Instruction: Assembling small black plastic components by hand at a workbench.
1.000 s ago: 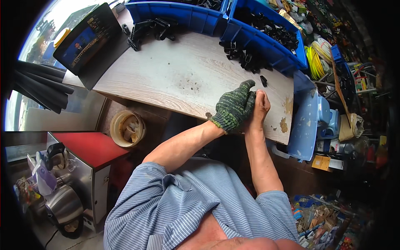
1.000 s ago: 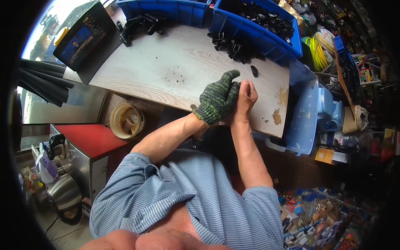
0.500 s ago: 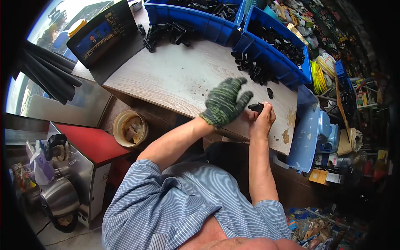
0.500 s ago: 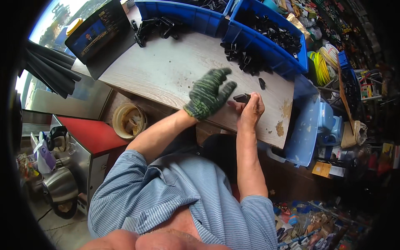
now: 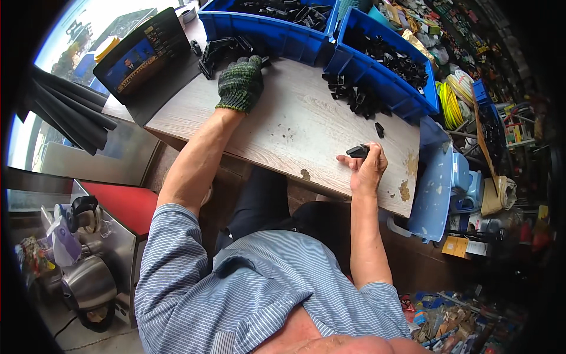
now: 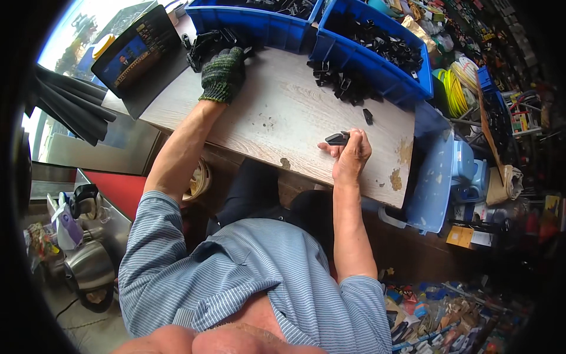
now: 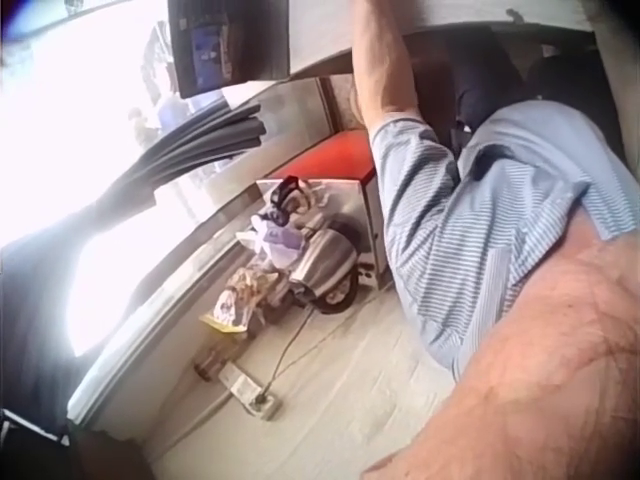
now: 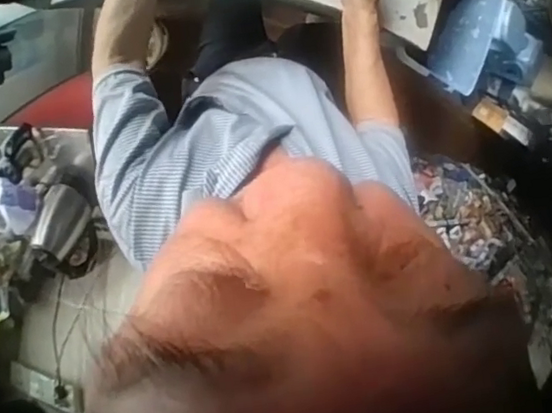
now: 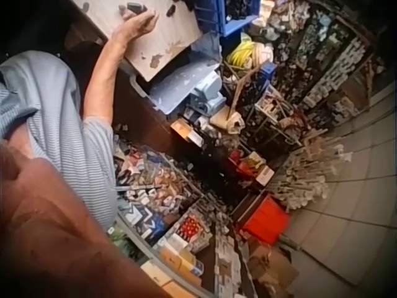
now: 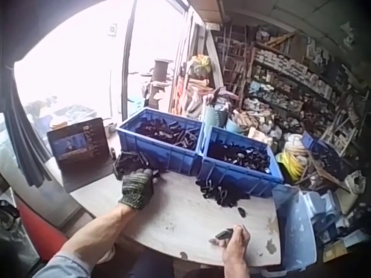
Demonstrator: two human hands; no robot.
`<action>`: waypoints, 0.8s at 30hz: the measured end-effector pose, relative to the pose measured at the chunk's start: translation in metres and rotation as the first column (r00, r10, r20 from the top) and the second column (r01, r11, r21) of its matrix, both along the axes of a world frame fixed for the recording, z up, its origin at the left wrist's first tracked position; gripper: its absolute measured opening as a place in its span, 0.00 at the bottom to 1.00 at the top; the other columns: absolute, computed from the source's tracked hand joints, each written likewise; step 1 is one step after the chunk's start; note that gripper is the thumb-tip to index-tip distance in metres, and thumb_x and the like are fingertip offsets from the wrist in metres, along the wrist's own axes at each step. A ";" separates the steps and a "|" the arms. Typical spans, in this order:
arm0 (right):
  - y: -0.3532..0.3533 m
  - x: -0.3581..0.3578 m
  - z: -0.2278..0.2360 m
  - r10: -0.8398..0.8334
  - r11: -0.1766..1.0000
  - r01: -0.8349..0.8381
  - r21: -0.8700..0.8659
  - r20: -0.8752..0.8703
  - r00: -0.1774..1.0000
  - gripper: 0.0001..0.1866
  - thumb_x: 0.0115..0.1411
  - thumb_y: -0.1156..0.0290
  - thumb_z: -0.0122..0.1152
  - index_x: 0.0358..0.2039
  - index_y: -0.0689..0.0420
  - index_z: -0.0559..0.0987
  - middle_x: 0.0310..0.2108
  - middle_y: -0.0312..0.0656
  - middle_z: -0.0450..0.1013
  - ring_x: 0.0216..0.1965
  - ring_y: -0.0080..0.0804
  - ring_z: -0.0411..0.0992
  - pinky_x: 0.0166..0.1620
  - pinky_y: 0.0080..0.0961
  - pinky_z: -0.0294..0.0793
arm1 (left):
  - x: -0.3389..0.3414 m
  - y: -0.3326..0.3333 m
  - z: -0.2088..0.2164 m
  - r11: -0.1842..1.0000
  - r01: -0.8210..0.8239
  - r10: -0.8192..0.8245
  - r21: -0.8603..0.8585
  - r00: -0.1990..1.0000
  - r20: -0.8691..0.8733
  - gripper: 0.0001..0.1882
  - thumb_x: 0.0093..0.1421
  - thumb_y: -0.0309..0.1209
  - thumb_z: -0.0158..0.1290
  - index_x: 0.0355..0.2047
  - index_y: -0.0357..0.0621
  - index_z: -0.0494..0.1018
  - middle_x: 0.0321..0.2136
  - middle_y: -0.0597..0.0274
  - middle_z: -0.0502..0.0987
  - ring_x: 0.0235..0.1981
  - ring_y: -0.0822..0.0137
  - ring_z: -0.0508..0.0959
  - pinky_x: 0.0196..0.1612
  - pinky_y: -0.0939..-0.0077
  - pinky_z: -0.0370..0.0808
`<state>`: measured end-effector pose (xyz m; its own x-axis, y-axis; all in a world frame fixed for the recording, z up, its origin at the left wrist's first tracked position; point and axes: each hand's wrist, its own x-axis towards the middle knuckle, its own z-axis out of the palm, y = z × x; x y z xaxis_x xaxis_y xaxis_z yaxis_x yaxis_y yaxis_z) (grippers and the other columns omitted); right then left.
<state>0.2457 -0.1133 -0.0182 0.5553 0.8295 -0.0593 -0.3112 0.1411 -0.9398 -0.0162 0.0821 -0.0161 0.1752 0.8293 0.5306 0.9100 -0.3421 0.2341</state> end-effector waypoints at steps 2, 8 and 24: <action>0.000 0.003 -0.003 0.002 1.000 -0.002 0.025 -0.014 1.000 0.11 0.64 0.63 0.52 0.26 0.53 0.72 0.11 0.32 0.59 0.09 0.21 0.58 0.27 0.45 0.84 | 0.001 -0.008 -0.006 0.994 0.069 -0.072 0.086 0.997 0.029 0.08 0.61 0.33 0.49 0.38 0.49 0.76 0.33 0.51 0.78 0.35 0.49 0.79 0.38 0.51 0.75; -0.002 0.000 0.006 -0.021 0.999 0.022 0.041 -0.023 1.000 0.14 0.67 0.66 0.50 0.23 0.53 0.67 0.12 0.31 0.59 0.10 0.20 0.58 0.26 0.41 0.84 | 0.012 -0.049 0.008 0.979 0.204 -0.202 -0.003 0.967 -0.155 0.10 0.62 0.38 0.54 0.39 0.51 0.78 0.33 0.54 0.80 0.35 0.51 0.78 0.39 0.55 0.75; 0.006 0.165 0.038 -0.671 0.724 0.655 -0.219 -0.001 0.741 0.20 0.63 0.52 0.55 0.34 0.58 0.67 0.17 0.43 0.59 0.18 0.35 0.65 0.35 0.60 0.82 | 0.033 -0.078 0.011 0.970 0.216 -0.224 -0.116 0.973 -0.063 0.13 0.62 0.42 0.53 0.31 0.46 0.78 0.31 0.51 0.78 0.37 0.46 0.76 0.40 0.49 0.72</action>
<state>0.4109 -0.1073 0.0200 0.9460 0.2181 -0.2399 -0.2770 0.1594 -0.9475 0.0163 0.0045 -0.0051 0.3958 0.8173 0.4187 0.8316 -0.5124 0.2142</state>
